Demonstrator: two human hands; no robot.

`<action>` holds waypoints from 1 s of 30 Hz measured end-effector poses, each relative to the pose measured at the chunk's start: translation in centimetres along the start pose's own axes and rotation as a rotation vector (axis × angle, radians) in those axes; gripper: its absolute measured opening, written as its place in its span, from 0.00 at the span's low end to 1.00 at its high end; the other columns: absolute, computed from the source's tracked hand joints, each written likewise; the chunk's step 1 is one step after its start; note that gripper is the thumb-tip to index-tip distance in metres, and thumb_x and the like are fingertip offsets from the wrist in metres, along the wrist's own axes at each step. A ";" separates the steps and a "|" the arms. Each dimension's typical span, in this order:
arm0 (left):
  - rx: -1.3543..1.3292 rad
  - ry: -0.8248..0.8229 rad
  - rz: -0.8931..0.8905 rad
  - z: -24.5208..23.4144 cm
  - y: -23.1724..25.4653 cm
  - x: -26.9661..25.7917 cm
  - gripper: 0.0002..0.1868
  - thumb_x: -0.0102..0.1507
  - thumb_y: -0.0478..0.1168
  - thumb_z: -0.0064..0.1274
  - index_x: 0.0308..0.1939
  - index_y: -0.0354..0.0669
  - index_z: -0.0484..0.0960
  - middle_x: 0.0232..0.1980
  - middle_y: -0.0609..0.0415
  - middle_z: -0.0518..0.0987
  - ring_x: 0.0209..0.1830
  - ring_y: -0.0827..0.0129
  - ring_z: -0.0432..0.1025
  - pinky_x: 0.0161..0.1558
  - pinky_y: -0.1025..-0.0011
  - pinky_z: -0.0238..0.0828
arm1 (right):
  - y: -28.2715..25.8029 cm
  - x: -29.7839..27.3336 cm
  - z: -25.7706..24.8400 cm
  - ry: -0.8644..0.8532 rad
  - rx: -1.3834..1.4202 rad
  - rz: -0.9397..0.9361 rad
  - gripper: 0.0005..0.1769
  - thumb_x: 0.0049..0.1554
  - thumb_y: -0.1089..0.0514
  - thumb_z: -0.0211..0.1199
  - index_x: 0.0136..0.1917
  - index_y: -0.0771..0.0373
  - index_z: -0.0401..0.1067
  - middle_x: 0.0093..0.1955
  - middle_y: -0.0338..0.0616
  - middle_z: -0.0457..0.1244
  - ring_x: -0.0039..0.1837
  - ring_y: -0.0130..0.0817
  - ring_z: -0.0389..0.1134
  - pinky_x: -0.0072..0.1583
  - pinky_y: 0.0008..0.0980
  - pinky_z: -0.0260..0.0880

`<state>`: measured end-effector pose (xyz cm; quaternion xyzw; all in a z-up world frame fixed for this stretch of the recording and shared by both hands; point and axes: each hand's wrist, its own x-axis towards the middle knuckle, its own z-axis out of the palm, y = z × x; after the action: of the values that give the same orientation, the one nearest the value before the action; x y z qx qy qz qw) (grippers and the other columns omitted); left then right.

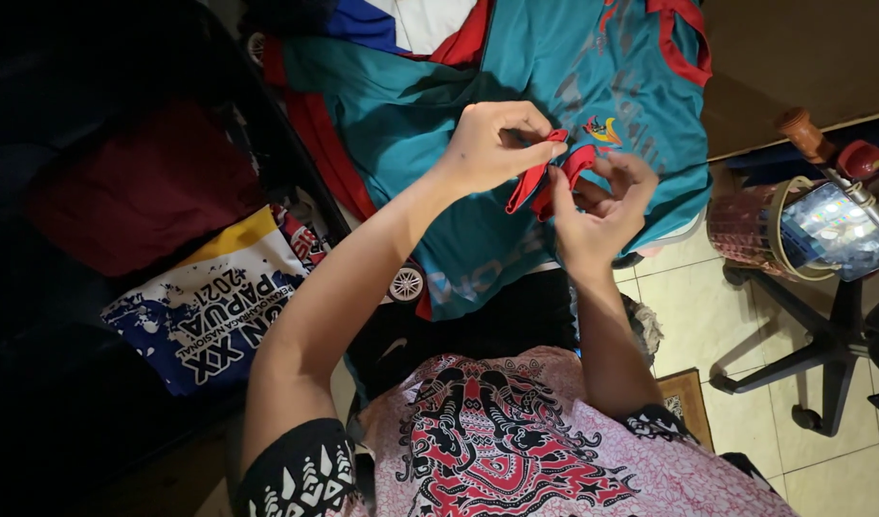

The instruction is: The person folds a teal-colored shirt and a red shirt by hand, laying them flat on a table and aligning the sleeves and body before stacking them.

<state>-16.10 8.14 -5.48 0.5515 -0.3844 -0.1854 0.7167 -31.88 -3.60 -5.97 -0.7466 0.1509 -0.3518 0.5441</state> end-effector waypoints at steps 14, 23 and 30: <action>0.067 0.071 0.005 1.1 -0.4 -0.4 0.08 0.64 0.35 0.65 0.41 0.33 0.84 0.38 0.57 0.86 0.38 0.83 0.80 0.41 0.81 0.80 | 0.9 -0.8 0.5 -0.057 -0.172 -0.192 0.32 0.64 0.73 0.70 0.73 0.69 0.54 0.68 0.58 0.64 0.58 0.38 0.76 0.55 0.28 0.77; 0.091 -0.001 0.009 1.0 0.2 -0.6 0.15 0.58 0.37 0.71 0.43 0.33 0.84 0.37 0.55 0.85 0.35 0.82 0.78 0.37 0.82 0.77 | 0.2 -1.7 -0.2 -0.132 -0.133 -0.272 0.27 0.62 0.74 0.66 0.70 0.71 0.57 0.62 0.56 0.66 0.60 0.38 0.72 0.60 0.30 0.73; 0.113 -0.045 -0.062 1.0 -0.1 -0.7 0.08 0.58 0.32 0.61 0.41 0.32 0.84 0.33 0.56 0.84 0.32 0.84 0.77 0.36 0.82 0.75 | 0.8 -2.1 -1.6 -0.202 -0.156 -0.266 0.28 0.63 0.72 0.64 0.72 0.71 0.56 0.67 0.58 0.67 0.61 0.37 0.75 0.62 0.29 0.75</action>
<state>-17.28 7.99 -5.69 0.5985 -0.3932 -0.1979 0.6694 -34.31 -3.74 -7.16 -0.8315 0.0221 -0.3309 0.4457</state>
